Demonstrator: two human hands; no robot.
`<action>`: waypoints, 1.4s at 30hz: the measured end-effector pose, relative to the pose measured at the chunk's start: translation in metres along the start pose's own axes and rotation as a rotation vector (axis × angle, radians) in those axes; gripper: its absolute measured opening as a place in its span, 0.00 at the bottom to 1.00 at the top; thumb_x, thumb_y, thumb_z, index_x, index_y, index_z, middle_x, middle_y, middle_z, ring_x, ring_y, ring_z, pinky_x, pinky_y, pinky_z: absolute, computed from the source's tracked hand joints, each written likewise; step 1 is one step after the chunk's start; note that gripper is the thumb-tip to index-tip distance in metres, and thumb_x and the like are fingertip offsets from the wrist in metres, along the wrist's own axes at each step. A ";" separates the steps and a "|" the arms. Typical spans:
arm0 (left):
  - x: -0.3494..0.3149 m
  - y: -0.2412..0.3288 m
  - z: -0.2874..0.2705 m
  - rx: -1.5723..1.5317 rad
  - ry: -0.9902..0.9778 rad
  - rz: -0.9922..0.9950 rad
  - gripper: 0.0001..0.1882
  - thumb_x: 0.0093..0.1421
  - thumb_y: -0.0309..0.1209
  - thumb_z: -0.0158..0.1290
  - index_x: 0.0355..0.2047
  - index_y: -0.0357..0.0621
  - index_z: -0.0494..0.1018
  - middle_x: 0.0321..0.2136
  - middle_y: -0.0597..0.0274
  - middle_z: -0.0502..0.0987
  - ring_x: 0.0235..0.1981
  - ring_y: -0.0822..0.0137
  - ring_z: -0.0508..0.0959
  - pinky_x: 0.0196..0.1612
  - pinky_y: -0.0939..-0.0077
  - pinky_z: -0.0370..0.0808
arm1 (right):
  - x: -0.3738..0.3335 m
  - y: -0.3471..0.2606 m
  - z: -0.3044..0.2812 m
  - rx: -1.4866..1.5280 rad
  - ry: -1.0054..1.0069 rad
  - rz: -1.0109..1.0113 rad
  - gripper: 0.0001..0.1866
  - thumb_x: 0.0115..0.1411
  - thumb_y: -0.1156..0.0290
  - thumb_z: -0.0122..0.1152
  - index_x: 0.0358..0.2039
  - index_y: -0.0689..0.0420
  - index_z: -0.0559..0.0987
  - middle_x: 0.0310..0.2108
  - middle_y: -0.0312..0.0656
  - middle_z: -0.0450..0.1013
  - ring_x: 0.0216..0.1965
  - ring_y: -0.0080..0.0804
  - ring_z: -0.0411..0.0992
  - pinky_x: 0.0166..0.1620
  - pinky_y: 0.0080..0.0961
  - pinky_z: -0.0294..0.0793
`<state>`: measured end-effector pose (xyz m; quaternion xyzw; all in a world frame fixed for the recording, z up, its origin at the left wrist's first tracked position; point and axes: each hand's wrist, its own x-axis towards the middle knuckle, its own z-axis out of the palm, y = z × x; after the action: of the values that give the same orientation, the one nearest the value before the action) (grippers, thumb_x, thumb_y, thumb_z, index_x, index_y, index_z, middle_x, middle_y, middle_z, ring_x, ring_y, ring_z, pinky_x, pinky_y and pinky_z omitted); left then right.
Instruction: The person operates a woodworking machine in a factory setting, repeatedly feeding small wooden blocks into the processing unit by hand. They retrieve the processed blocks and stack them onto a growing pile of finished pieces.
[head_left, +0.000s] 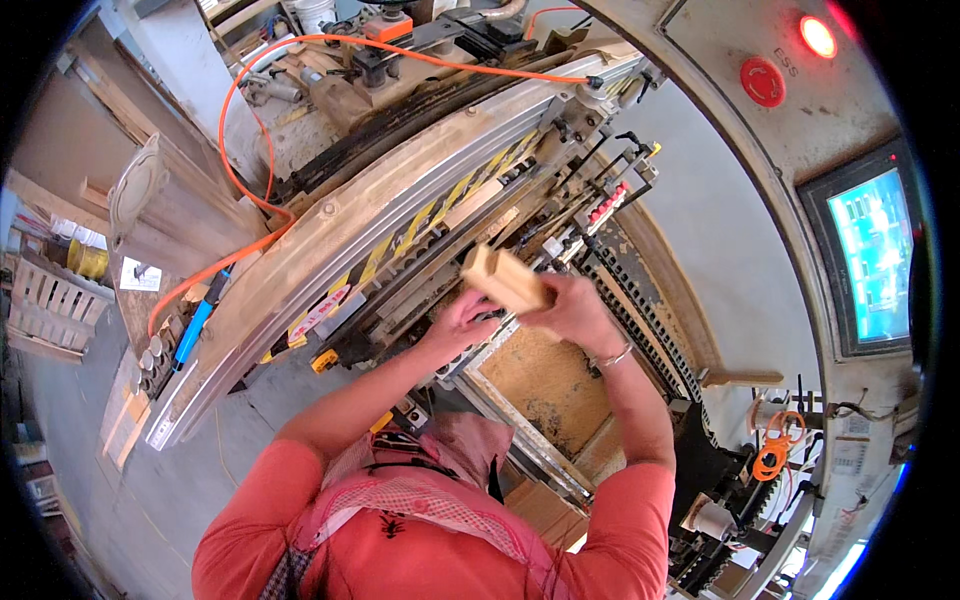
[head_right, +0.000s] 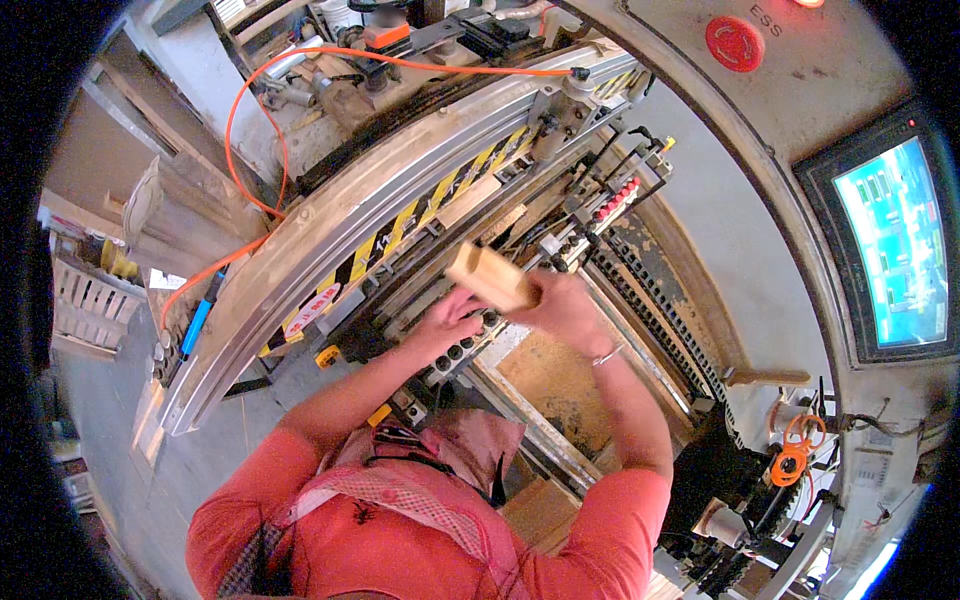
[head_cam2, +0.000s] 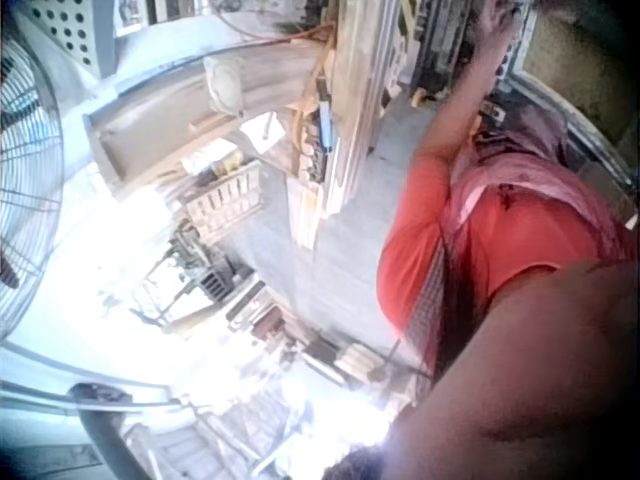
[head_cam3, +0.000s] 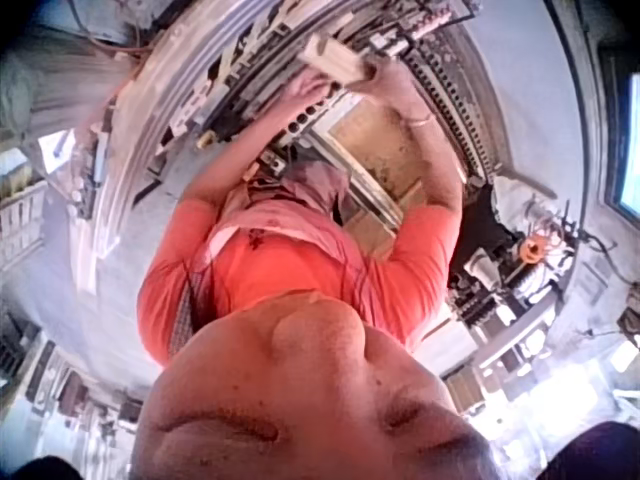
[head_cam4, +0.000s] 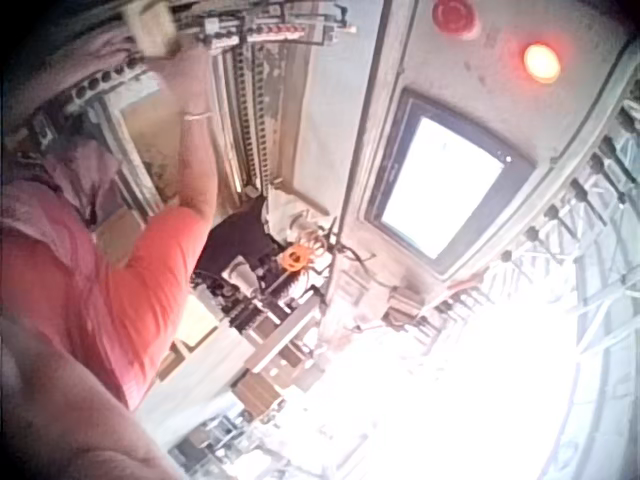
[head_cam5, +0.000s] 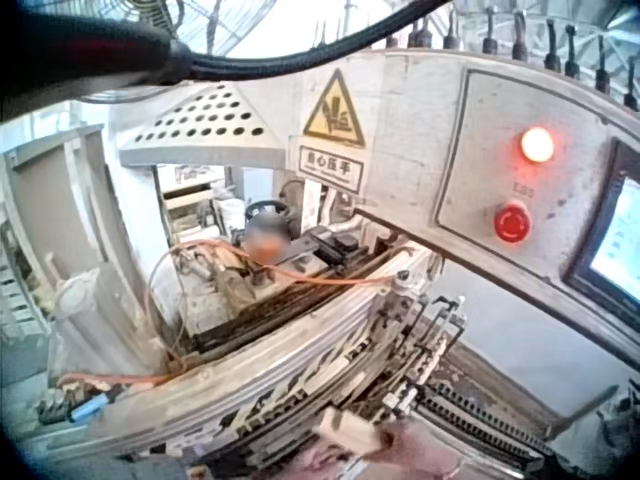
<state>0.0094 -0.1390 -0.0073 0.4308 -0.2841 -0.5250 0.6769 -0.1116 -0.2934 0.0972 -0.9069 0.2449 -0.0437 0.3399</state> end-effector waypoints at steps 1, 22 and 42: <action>0.003 -0.005 0.001 0.012 -0.015 -0.054 0.23 0.57 0.27 0.51 0.52 0.41 0.59 0.44 0.64 0.69 0.43 0.75 0.70 0.42 0.81 0.70 | -0.007 -0.006 0.008 0.001 -0.067 0.037 0.22 0.34 0.64 0.72 0.30 0.62 0.77 0.21 0.43 0.73 0.21 0.24 0.70 0.28 0.22 0.70; -0.049 -0.011 -0.019 -0.021 0.221 -0.047 0.15 0.62 0.39 0.39 0.37 0.39 0.67 0.27 0.61 0.73 0.30 0.71 0.73 0.35 0.76 0.70 | 0.146 0.101 0.014 -0.628 0.225 0.325 0.22 0.39 0.52 0.66 0.28 0.58 0.76 0.28 0.49 0.74 0.33 0.44 0.73 0.36 0.37 0.73; -0.042 -0.024 -0.019 0.043 0.188 -0.075 0.16 0.59 0.42 0.41 0.34 0.41 0.67 0.23 0.60 0.73 0.23 0.71 0.73 0.28 0.77 0.71 | 0.136 0.084 0.012 -0.629 0.218 0.369 0.27 0.48 0.46 0.57 0.36 0.60 0.73 0.32 0.49 0.75 0.36 0.46 0.73 0.38 0.38 0.72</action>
<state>0.0023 -0.0953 -0.0347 0.5029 -0.2141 -0.5012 0.6709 -0.0242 -0.4052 0.0231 -0.8977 0.4402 -0.0005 0.0190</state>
